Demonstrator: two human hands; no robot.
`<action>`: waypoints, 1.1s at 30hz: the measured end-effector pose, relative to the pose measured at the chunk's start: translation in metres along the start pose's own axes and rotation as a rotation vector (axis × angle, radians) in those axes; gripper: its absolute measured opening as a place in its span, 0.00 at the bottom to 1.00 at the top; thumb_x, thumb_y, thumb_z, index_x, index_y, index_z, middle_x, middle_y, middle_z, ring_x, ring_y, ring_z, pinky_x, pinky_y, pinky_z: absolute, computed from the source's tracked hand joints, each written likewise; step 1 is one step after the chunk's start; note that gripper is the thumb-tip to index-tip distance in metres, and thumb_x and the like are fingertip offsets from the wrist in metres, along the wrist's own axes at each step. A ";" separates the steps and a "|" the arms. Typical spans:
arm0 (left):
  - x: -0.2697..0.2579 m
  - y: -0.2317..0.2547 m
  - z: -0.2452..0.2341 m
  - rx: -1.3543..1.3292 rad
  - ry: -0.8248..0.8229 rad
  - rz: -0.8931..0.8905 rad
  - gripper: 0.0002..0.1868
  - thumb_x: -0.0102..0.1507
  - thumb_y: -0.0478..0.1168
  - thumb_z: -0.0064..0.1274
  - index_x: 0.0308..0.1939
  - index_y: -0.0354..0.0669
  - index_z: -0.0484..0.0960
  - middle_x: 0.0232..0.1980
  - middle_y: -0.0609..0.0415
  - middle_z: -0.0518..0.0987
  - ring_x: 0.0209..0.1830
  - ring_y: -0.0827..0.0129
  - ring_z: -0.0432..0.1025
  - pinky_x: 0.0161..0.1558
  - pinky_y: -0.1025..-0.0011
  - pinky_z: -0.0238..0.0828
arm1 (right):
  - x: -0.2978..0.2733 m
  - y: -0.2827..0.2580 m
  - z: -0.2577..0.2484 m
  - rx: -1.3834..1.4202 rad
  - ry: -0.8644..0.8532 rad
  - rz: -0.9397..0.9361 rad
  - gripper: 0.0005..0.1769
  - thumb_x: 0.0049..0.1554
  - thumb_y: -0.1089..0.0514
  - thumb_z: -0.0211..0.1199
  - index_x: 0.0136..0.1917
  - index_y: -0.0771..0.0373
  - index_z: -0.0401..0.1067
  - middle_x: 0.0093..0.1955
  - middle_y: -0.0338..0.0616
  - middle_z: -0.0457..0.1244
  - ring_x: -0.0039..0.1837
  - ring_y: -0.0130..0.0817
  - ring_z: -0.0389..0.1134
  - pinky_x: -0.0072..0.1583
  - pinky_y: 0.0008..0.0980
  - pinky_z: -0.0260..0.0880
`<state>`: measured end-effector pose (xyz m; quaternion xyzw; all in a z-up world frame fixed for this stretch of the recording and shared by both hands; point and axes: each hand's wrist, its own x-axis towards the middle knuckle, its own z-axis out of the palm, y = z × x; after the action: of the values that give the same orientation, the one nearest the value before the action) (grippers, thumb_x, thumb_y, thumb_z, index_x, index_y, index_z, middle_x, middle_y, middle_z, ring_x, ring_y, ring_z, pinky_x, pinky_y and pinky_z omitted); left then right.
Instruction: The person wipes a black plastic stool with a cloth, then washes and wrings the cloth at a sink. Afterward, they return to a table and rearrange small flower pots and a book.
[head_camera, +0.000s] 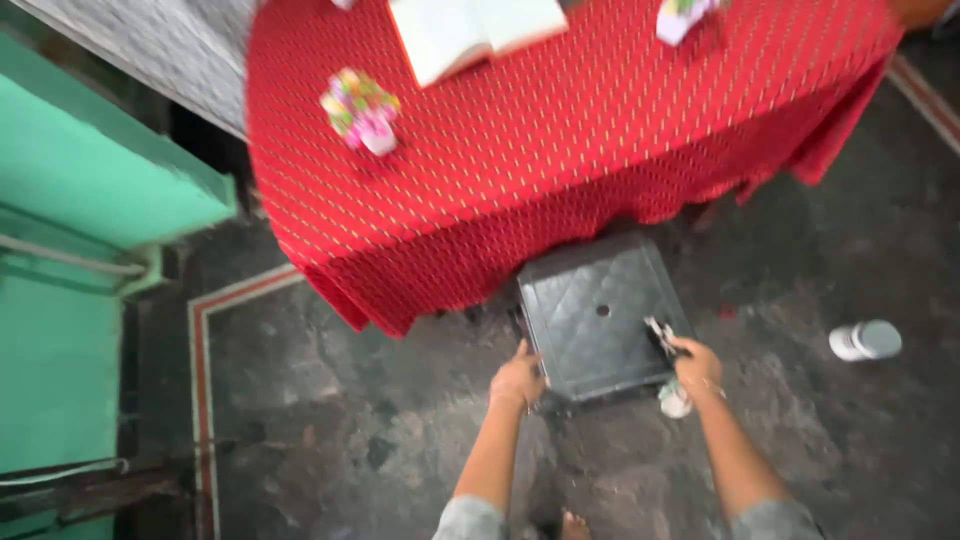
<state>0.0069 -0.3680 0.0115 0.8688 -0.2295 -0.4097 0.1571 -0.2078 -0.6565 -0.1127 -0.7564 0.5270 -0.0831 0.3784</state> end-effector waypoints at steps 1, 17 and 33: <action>-0.009 -0.002 -0.004 0.005 0.026 0.009 0.34 0.58 0.46 0.62 0.69 0.66 0.72 0.85 0.60 0.48 0.75 0.56 0.61 0.70 0.59 0.62 | -0.006 0.000 -0.004 0.016 0.010 -0.020 0.26 0.52 0.68 0.57 0.57 0.47 0.82 0.53 0.52 0.72 0.52 0.49 0.73 0.54 0.39 0.70; -0.107 0.022 -0.148 -0.266 0.745 0.241 0.06 0.55 0.44 0.63 0.34 0.53 0.90 0.67 0.54 0.76 0.58 0.55 0.75 0.58 0.60 0.71 | -0.031 -0.116 -0.100 1.009 0.012 0.361 0.29 0.54 0.79 0.52 0.59 0.54 0.80 0.51 0.48 0.68 0.41 0.37 0.65 0.40 0.38 0.62; -0.075 0.004 -0.235 -0.523 0.959 0.359 0.11 0.51 0.40 0.70 0.25 0.37 0.86 0.56 0.50 0.82 0.43 0.63 0.79 0.43 0.67 0.76 | 0.015 -0.270 -0.040 1.232 -0.155 0.069 0.30 0.47 0.75 0.48 0.60 0.65 0.77 0.55 0.46 0.70 0.54 0.39 0.71 0.57 0.37 0.72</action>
<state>0.1481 -0.3119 0.2057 0.8371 -0.1673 0.0199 0.5205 -0.0239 -0.6464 0.0894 -0.3854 0.3775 -0.3044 0.7850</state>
